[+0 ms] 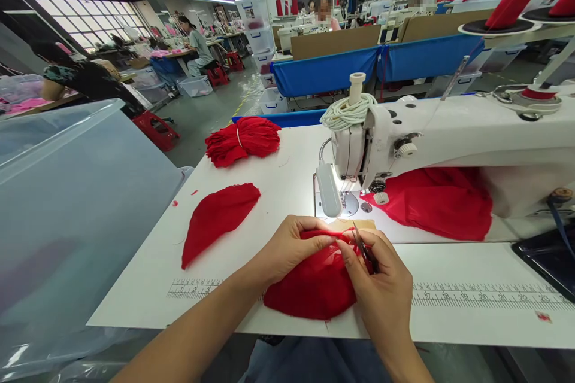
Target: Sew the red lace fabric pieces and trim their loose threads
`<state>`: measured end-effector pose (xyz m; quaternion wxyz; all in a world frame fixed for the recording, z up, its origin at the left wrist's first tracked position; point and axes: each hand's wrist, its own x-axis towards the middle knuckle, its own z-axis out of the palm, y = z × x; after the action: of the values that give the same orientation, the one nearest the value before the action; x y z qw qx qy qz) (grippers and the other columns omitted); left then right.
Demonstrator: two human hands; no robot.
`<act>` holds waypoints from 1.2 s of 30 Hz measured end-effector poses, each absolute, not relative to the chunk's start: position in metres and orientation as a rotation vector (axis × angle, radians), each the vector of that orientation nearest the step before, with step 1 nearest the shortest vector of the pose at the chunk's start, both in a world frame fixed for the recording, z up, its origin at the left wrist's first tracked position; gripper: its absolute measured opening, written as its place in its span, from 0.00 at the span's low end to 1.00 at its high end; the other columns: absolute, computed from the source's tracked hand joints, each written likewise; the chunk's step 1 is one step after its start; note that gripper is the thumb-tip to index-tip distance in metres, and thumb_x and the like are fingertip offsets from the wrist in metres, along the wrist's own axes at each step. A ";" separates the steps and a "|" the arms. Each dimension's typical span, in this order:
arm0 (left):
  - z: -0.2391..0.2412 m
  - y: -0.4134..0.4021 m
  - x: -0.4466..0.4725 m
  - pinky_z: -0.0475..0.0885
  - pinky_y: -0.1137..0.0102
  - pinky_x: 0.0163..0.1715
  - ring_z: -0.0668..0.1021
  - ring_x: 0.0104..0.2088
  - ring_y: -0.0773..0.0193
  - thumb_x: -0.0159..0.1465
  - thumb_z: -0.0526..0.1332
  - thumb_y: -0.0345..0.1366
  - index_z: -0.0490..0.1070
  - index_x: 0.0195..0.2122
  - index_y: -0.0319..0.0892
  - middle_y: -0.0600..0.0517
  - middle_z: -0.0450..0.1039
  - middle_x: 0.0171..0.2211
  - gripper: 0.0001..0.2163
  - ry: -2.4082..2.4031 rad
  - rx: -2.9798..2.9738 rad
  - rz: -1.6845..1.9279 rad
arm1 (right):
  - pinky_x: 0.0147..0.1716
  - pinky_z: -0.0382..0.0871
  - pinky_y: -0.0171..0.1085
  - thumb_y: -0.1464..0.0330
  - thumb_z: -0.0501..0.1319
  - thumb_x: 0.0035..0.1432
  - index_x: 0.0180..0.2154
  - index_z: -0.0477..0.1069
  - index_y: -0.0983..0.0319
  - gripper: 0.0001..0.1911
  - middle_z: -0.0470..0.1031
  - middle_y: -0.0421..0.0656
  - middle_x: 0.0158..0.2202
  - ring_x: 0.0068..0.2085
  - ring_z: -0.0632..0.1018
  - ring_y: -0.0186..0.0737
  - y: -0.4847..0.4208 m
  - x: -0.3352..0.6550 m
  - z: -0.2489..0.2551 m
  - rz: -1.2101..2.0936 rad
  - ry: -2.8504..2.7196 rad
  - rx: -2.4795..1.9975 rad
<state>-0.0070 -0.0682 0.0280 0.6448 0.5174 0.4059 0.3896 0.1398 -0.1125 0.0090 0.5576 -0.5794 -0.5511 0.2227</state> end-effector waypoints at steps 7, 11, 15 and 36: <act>0.029 -0.070 -0.008 0.70 0.72 0.38 0.78 0.36 0.62 0.57 0.67 0.36 0.81 0.32 0.38 0.49 0.80 0.32 0.07 0.942 1.216 0.875 | 0.22 0.63 0.33 0.53 0.65 0.52 0.37 0.76 0.58 0.16 0.68 0.37 0.23 0.23 0.65 0.34 -0.110 0.144 0.010 0.736 -1.125 -1.481; 0.028 -0.069 -0.008 0.68 0.71 0.37 0.76 0.35 0.63 0.56 0.68 0.38 0.81 0.32 0.39 0.49 0.79 0.32 0.09 0.936 1.236 0.845 | 0.25 0.64 0.33 0.55 0.64 0.54 0.31 0.74 0.59 0.14 0.70 0.38 0.26 0.26 0.67 0.34 -0.107 0.145 0.014 0.767 -1.225 -1.426; 0.030 -0.070 -0.007 0.66 0.72 0.31 0.73 0.30 0.65 0.53 0.70 0.45 0.80 0.29 0.38 0.51 0.76 0.27 0.13 0.969 1.152 0.790 | 0.23 0.60 0.33 0.60 0.60 0.57 0.25 0.68 0.59 0.13 0.66 0.37 0.22 0.23 0.65 0.33 -0.109 0.141 0.016 0.482 -1.268 -1.490; 0.030 -0.070 -0.008 0.70 0.71 0.35 0.77 0.32 0.63 0.50 0.72 0.43 0.80 0.33 0.38 0.49 0.78 0.28 0.15 0.944 0.930 0.810 | 0.30 0.69 0.35 0.58 0.65 0.55 0.29 0.76 0.57 0.10 0.75 0.40 0.28 0.30 0.74 0.38 -0.114 0.163 0.013 0.607 -1.283 -1.396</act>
<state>-0.0076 -0.0697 0.0301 0.7132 0.4195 0.4262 0.3656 0.1628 -0.1136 0.0127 0.5441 -0.5884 -0.5405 0.2559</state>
